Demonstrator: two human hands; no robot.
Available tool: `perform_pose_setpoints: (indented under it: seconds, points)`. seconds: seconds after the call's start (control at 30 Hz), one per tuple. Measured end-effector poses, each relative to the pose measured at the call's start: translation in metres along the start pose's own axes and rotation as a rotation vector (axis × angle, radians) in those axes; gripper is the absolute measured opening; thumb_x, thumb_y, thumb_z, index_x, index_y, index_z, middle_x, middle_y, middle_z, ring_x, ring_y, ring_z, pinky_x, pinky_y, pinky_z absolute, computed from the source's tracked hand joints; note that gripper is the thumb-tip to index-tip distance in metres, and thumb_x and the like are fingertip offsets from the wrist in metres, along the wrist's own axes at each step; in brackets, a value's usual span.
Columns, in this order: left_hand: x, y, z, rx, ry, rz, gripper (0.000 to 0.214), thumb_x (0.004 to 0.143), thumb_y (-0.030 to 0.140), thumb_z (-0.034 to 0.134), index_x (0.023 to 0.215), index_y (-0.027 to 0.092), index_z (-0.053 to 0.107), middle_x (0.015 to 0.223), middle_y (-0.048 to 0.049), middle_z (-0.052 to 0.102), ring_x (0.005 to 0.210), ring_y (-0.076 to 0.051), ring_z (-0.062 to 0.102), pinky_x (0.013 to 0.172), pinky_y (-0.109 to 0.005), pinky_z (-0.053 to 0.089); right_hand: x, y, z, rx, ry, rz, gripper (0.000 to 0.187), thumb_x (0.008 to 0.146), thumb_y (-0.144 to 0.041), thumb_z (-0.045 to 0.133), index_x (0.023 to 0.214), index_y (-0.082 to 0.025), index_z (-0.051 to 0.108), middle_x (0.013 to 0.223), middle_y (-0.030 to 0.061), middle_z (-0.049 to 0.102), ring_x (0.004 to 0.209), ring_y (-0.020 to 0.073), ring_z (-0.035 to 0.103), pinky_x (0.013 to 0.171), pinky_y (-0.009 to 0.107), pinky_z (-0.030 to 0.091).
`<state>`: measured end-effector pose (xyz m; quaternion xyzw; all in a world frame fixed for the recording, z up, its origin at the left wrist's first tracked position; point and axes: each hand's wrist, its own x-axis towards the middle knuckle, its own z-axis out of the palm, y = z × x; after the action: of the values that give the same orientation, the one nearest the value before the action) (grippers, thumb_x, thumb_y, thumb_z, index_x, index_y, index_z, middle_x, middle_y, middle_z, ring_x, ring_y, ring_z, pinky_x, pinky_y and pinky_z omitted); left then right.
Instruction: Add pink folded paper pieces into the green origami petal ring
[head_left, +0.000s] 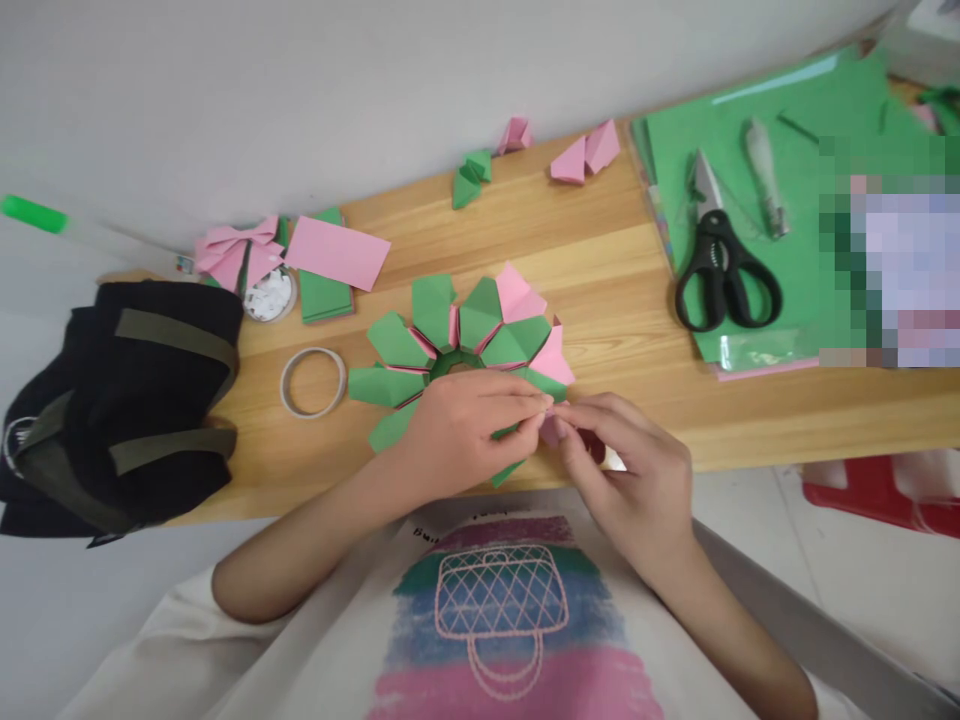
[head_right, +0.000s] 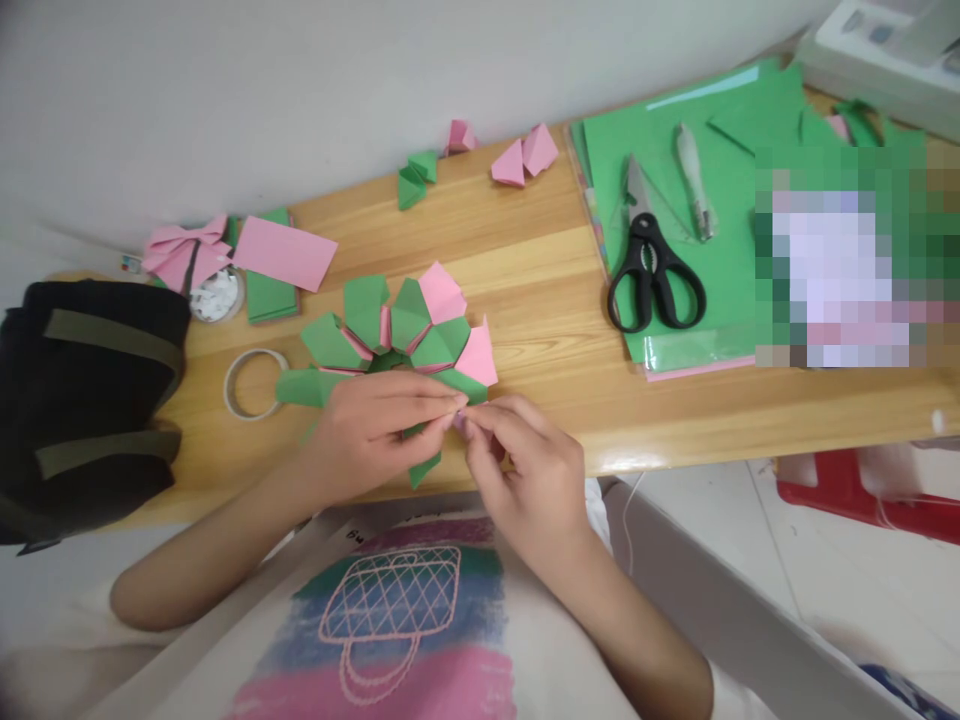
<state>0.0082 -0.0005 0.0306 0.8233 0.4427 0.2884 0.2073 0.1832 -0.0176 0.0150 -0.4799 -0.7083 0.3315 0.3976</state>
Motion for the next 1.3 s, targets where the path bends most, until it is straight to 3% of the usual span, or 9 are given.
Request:
perform_pose_setpoints:
  seconds: [0.27, 0.5, 0.63, 0.8, 1.3]
  points:
    - [0.003, -0.006, 0.0, -0.171, 0.026, 0.021, 0.014, 0.088, 0.011, 0.06, 0.082, 0.014, 0.072, 0.084, -0.0034, 0.076, 0.078, -0.011, 0.07, 0.073, -0.02, 0.057, 0.002, 0.003, -0.001, 0.011, 0.005, -0.032, 0.009, 0.088, -0.013, 0.058, 0.084, -0.017, 0.066, 0.073, 0.0, 0.064, 0.057, 0.0074, 0.055, 0.051, 0.019, 0.044]
    - [0.004, -0.003, 0.0, -0.169, 0.032, -0.012, 0.018, 0.088, 0.012, 0.061, 0.076, 0.019, 0.072, 0.08, 0.0015, 0.076, 0.075, -0.011, 0.07, 0.069, -0.021, 0.056, 0.002, 0.006, -0.002, -0.012, -0.023, -0.073, 0.009, 0.088, -0.012, 0.059, 0.088, -0.017, 0.066, 0.077, 0.001, 0.066, 0.061, 0.0079, 0.058, 0.055, 0.02, 0.046]
    - [0.005, -0.004, 0.0, -0.214, 0.001, -0.061, 0.016, 0.087, 0.011, 0.062, 0.077, 0.016, 0.074, 0.079, -0.0015, 0.077, 0.075, -0.011, 0.07, 0.071, -0.021, 0.056, 0.002, 0.009, -0.004, -0.012, -0.033, -0.1, 0.011, 0.086, -0.01, 0.06, 0.09, -0.019, 0.066, 0.081, 0.0009, 0.068, 0.067, 0.0093, 0.061, 0.057, 0.021, 0.047]
    - [0.004, -0.012, -0.001, -0.34, -0.033, -0.101, 0.013, 0.087, 0.013, 0.064, 0.084, 0.017, 0.076, 0.084, -0.0026, 0.078, 0.078, -0.012, 0.072, 0.072, -0.02, 0.056, 0.002, 0.009, -0.006, 0.021, -0.049, -0.035, 0.009, 0.086, -0.011, 0.062, 0.087, -0.019, 0.067, 0.078, -0.0006, 0.066, 0.062, 0.0075, 0.057, 0.054, 0.02, 0.045]
    - [0.004, -0.011, 0.0, -0.233, -0.085, -0.121, 0.017, 0.087, 0.01, 0.061, 0.084, 0.018, 0.075, 0.086, 0.0005, 0.077, 0.08, -0.011, 0.071, 0.073, -0.02, 0.053, 0.001, 0.012, -0.006, -0.089, -0.075, -0.075, 0.009, 0.088, -0.011, 0.058, 0.088, -0.019, 0.062, 0.081, 0.0002, 0.065, 0.058, 0.0069, 0.054, 0.055, 0.02, 0.045]
